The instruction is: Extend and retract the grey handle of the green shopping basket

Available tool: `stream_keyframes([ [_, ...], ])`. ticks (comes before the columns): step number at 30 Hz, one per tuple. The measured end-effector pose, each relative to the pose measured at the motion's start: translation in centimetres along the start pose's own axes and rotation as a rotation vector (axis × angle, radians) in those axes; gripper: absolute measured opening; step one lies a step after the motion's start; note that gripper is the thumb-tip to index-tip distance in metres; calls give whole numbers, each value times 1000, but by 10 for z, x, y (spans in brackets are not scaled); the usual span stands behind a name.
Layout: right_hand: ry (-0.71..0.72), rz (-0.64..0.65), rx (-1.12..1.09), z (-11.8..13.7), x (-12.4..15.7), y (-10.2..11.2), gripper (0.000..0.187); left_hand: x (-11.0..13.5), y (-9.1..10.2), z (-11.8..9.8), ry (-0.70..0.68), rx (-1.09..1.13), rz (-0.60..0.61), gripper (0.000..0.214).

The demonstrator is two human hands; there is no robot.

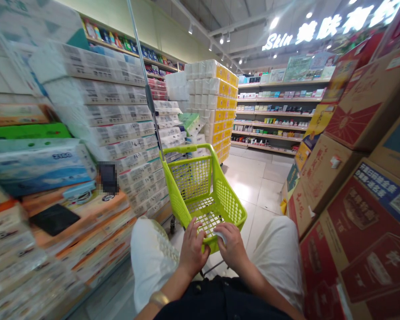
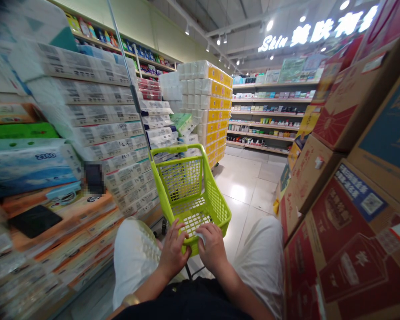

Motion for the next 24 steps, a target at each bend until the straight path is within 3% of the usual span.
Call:
stream_keyframes([
  [15, 28, 47, 4, 4, 2, -1, 28, 2, -1, 1, 1, 1, 4, 25],
  [24, -17, -35, 7, -1, 0, 3, 29, 0, 0, 0, 10, 18, 21, 25],
])
Point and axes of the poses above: each hand's wrist, its own x-axis away from the middle knuckle, its own y-axis out of the back of the hand, z = x × y, the point moved 4 cm from there along -x, towards the middle knuckle, and after that the axes turned 10 degrees about -y, right-handed, at the moved point
